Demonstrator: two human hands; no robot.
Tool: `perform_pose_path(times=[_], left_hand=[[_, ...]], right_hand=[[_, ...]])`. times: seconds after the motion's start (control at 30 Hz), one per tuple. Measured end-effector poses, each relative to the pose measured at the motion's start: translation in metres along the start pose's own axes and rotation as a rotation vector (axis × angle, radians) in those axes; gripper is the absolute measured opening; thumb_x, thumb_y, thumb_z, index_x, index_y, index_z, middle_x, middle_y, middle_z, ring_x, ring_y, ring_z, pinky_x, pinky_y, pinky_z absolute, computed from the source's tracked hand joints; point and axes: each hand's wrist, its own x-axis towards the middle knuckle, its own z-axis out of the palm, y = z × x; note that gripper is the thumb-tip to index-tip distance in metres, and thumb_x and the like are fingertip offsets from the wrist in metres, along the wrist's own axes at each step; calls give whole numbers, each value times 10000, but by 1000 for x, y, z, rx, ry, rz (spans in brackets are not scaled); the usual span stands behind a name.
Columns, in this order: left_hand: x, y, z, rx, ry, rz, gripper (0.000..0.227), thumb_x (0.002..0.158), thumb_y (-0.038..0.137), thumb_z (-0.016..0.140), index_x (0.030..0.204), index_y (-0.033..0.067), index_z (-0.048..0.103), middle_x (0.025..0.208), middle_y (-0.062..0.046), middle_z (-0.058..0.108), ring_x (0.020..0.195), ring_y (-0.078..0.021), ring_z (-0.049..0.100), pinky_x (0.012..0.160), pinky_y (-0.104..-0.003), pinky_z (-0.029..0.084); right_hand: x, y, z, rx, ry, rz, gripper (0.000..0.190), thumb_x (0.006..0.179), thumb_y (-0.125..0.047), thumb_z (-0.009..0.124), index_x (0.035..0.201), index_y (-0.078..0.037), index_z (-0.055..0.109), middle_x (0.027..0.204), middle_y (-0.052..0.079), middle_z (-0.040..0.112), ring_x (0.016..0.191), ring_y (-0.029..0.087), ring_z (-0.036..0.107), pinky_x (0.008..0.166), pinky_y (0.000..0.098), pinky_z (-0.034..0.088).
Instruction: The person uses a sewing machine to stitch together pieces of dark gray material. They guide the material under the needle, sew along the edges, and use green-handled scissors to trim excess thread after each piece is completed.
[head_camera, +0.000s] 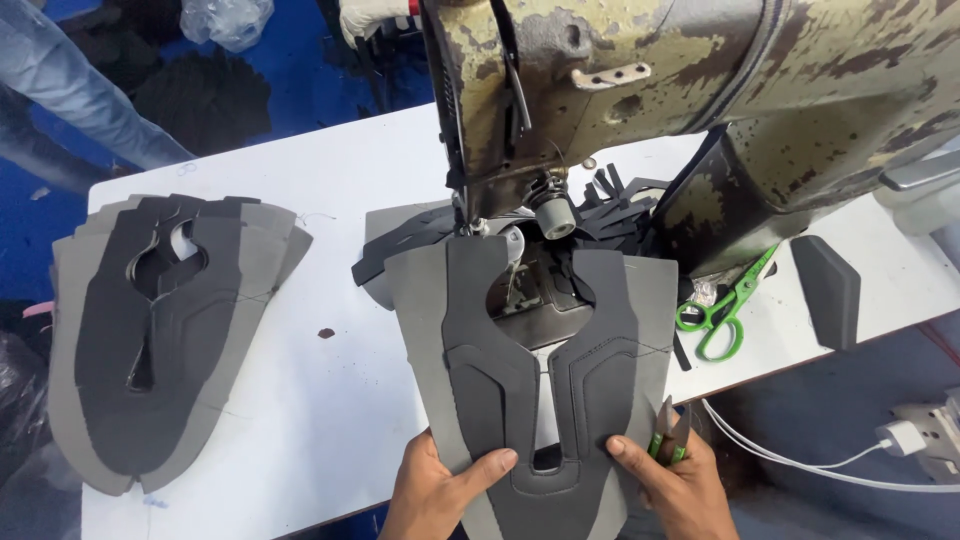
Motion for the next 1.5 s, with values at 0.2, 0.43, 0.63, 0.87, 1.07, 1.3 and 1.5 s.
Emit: perform_pose_path(times=[0.2,0.43,0.63,0.87,1.07,1.3,1.5], left_hand=[[2,-3,-1,-39,-12,-9,683,722,174,822,1311,-75,584,1151,-237,776,1092,-270,773,1005,-385,590],[4,-5,-4,85,15,30,680,708,154,838,1308,-53,596,1146,-203,769,1085,-254,760,995,-376,576],[3,-4,-3,106,18,21,697,705,124,835,1327,-28,562,1162,-175,757,1091,-230,759,1009,-356,572],[1,-10,-7,5,-101,79,563,773,67,780,1300,-63,628,1178,-200,781,1102,-228,762,990,-372,572],[-3,-12,-6,-26,-100,88,604,752,22,776,1329,-30,604,1199,-174,757,1133,-229,743,1012,-386,557],[-9,-3,5,-44,-212,67,563,777,29,764,1307,-72,603,1262,-201,762,1223,-248,737,1093,-404,539],[-12,16,17,73,-253,-33,669,765,32,765,1393,-8,537,1248,-155,735,1190,-211,736,1069,-371,561]], right_hand=[[-2,-3,2,37,-45,-52,307,742,-148,829,1008,-35,725,536,-10,500,400,98,422,362,282,330],[10,20,-3,41,-23,3,308,782,-129,852,960,33,660,538,8,481,403,116,416,360,301,313],[1,-2,3,23,-15,11,283,771,-155,851,983,-35,709,534,5,522,403,105,428,366,290,330],[16,33,-9,22,-41,-54,324,770,-114,864,970,55,672,562,20,526,424,120,468,373,306,366],[2,-28,-7,-384,38,-119,477,845,-257,831,1265,-75,696,718,59,652,588,135,598,532,292,456],[-15,-70,-5,-166,-177,-268,499,805,-239,773,1267,-53,734,1097,102,780,1046,212,772,892,364,575],[-27,-116,31,-213,-374,-337,639,729,-164,849,1344,-94,690,1191,88,713,1128,152,694,948,304,522]])
